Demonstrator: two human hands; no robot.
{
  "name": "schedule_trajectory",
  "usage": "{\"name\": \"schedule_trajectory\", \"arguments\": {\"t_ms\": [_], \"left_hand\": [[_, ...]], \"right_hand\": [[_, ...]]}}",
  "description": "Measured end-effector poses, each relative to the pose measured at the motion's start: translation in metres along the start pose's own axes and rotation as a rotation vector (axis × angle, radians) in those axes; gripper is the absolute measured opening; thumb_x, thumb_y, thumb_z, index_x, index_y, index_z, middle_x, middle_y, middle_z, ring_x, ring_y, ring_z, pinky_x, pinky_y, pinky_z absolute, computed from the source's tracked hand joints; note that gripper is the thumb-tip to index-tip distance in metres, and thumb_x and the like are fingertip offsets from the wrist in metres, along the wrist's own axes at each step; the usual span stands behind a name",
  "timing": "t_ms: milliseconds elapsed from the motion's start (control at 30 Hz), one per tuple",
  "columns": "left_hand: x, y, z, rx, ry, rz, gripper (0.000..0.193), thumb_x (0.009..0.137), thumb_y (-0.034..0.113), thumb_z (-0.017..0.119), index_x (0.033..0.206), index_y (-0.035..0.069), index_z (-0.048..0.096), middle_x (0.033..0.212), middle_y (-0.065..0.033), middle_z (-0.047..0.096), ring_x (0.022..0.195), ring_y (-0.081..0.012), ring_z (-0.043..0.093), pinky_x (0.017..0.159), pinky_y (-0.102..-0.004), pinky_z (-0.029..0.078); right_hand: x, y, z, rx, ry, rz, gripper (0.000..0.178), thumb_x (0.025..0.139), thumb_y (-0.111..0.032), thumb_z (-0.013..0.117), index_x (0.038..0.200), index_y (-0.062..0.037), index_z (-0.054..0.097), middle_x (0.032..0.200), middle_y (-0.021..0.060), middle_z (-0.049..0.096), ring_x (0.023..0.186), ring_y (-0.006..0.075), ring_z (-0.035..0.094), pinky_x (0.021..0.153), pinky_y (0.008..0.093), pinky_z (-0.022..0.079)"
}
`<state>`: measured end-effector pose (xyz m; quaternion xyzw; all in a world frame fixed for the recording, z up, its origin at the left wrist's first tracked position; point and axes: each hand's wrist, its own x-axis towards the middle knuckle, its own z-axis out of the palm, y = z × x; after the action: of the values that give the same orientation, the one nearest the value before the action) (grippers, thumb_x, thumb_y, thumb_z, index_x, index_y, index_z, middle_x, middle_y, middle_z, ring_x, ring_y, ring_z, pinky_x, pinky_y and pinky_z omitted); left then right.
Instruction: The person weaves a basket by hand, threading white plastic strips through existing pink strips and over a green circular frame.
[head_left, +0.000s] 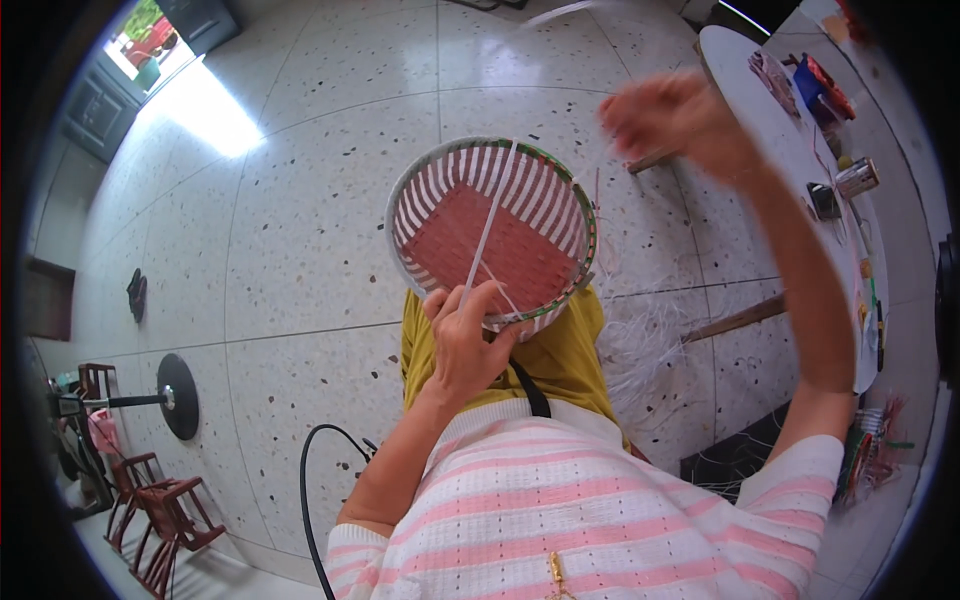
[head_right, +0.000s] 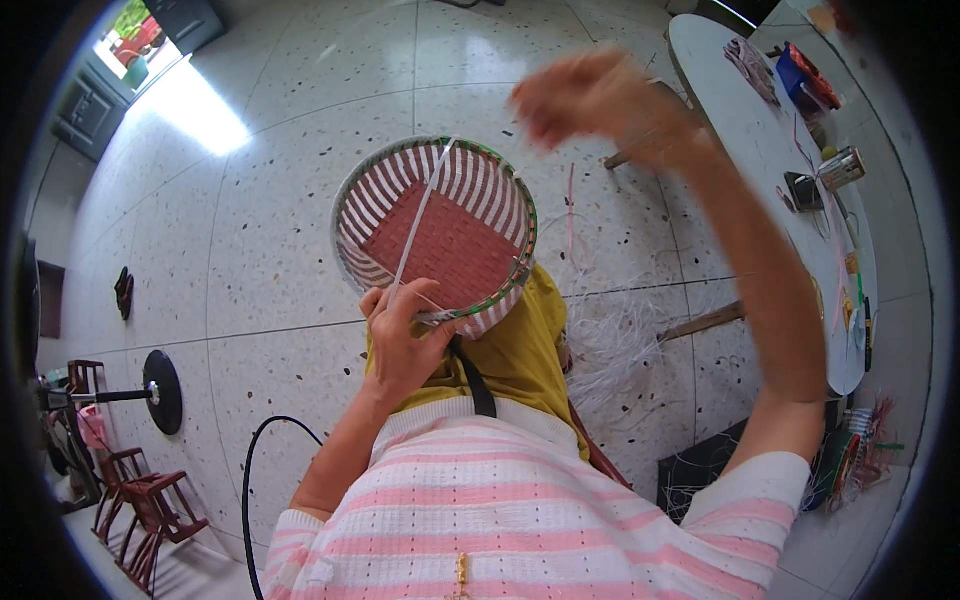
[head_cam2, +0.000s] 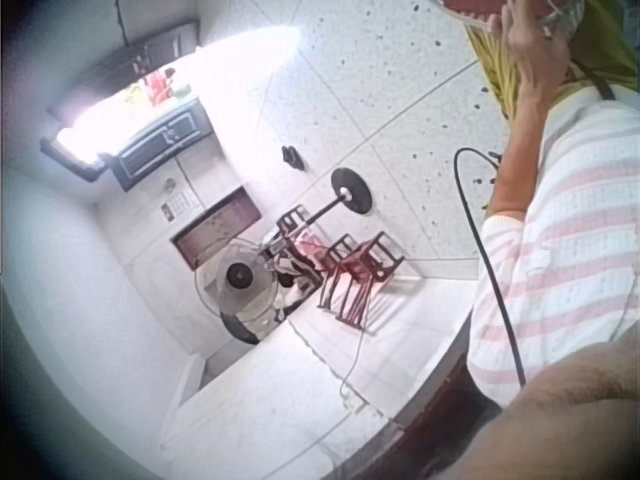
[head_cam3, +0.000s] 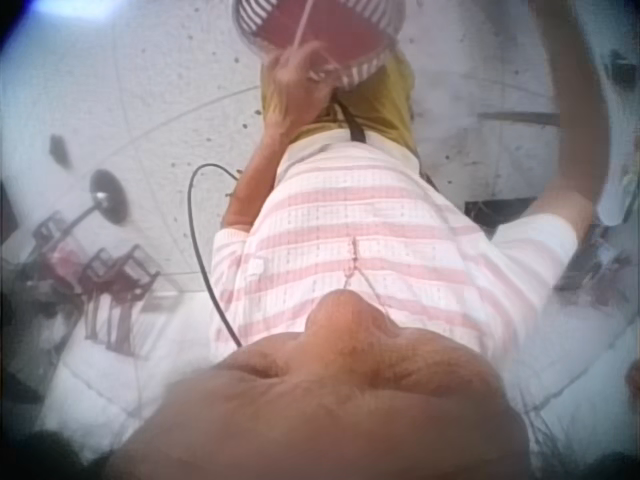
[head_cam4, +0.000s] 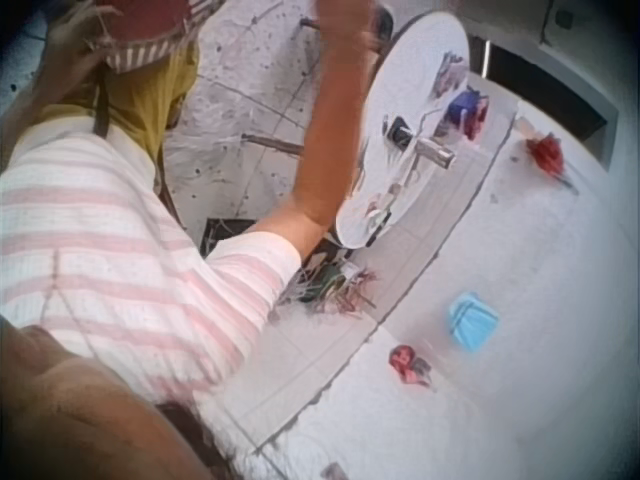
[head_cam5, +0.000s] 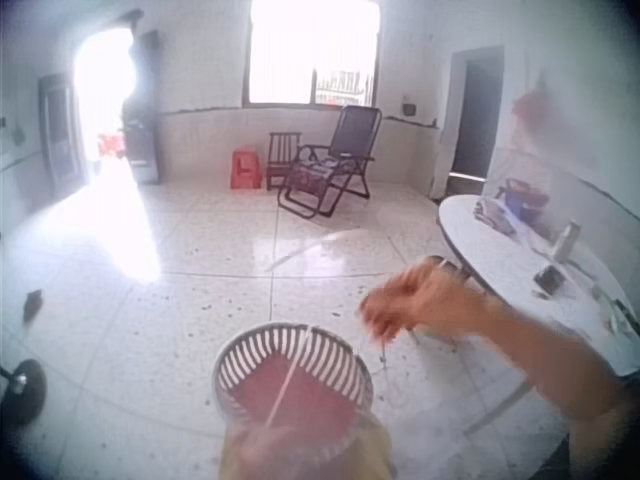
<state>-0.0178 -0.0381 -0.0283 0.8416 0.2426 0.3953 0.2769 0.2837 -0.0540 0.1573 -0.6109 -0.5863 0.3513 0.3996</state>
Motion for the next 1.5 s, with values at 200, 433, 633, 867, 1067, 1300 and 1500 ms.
{"name": "schedule_trajectory", "arguments": {"t_ms": [200, 433, 633, 867, 1067, 1300, 1500], "left_hand": [[-0.011, 0.009, 0.003, 0.02, 0.023, -0.027, 0.049, 0.067, 0.02, 0.088, 0.107, 0.011, 0.062, 0.073, 0.0018, 0.067, 0.075, -0.0215, 0.062, 0.083, -0.037, 0.036], [-0.016, 0.007, 0.003, 0.049, -0.001, 0.064, 0.037, 0.07, 0.019, 0.086, 0.1, 0.012, 0.066, 0.073, 0.001, 0.065, 0.074, -0.0187, 0.06, 0.079, -0.0379, 0.032], [-0.017, 0.009, 0.003, 0.047, 0.024, 0.14, 0.029, 0.064, 0.016, 0.089, 0.083, 0.011, 0.068, 0.076, 0.002, 0.069, 0.075, -0.0166, 0.062, 0.081, -0.0349, 0.034], [-0.02, 0.012, 0.002, 0.029, 0.012, 0.106, 0.033, 0.065, 0.014, 0.09, 0.088, 0.011, 0.067, 0.078, 0.0003, 0.069, 0.075, -0.0167, 0.062, 0.083, -0.0358, 0.033], [-0.026, 0.008, 0.002, 0.024, 0.018, 0.072, 0.043, 0.065, 0.016, 0.092, 0.093, 0.013, 0.059, 0.078, 0.0013, 0.063, 0.072, -0.0162, 0.059, 0.083, -0.0368, 0.033], [-0.029, 0.003, 0.004, 0.037, 0.039, 0.129, 0.056, 0.065, 0.019, 0.093, 0.104, 0.013, 0.053, 0.08, 0.0018, 0.062, 0.068, -0.0161, 0.058, 0.081, -0.0369, 0.033], [-0.03, 0.002, 0.004, 0.033, 0.041, 0.118, 0.056, 0.064, 0.018, 0.094, 0.103, 0.012, 0.053, 0.08, 0.0011, 0.061, 0.069, -0.0174, 0.058, 0.081, -0.0379, 0.034]], "right_hand": [[-0.014, 0.05, 0.114, 0.373, -0.275, 0.26, 0.02, 0.098, -0.008, 0.061, 0.103, 0.0098, 0.067, 0.086, 0.0129, 0.071, 0.069, 0.0167, 0.072, 0.064, 0.0285, 0.062], [-0.017, 0.059, 0.136, 0.368, -0.432, 0.331, 0.018, 0.1, -0.008, 0.057, 0.105, 0.0076, 0.066, 0.082, 0.0111, 0.072, 0.073, 0.0153, 0.072, 0.065, 0.0273, 0.062], [-0.019, 0.065, 0.143, 0.42, -0.441, 0.342, 0.017, 0.098, -0.006, 0.058, 0.103, 0.0077, 0.066, 0.082, 0.01, 0.071, 0.073, 0.0156, 0.072, 0.065, 0.0274, 0.061], [-0.025, 0.069, 0.149, 0.209, -0.553, 0.369, 0.012, 0.092, 0.0, 0.063, 0.1, 0.0081, 0.066, 0.084, 0.0089, 0.07, 0.076, 0.014, 0.07, 0.069, 0.0263, 0.06], [-0.023, 0.072, 0.149, 0.284, -0.569, 0.448, 0.009, 0.09, -0.001, 0.065, 0.093, 0.0073, 0.067, 0.083, 0.008, 0.07, 0.074, 0.0126, 0.069, 0.069, 0.0253, 0.059], [-0.023, 0.074, 0.153, 0.251, -0.598, 0.392, 0.009, 0.088, -0.002, 0.067, 0.093, 0.0056, 0.068, 0.081, 0.0064, 0.071, 0.073, 0.0112, 0.068, 0.068, 0.0248, 0.058], [-0.019, 0.073, 0.152, 0.222, -0.649, 0.367, 0.009, 0.087, -0.002, 0.068, 0.092, 0.0055, 0.069, 0.081, 0.0058, 0.071, 0.073, 0.0107, 0.067, 0.068, 0.0247, 0.057]]}}
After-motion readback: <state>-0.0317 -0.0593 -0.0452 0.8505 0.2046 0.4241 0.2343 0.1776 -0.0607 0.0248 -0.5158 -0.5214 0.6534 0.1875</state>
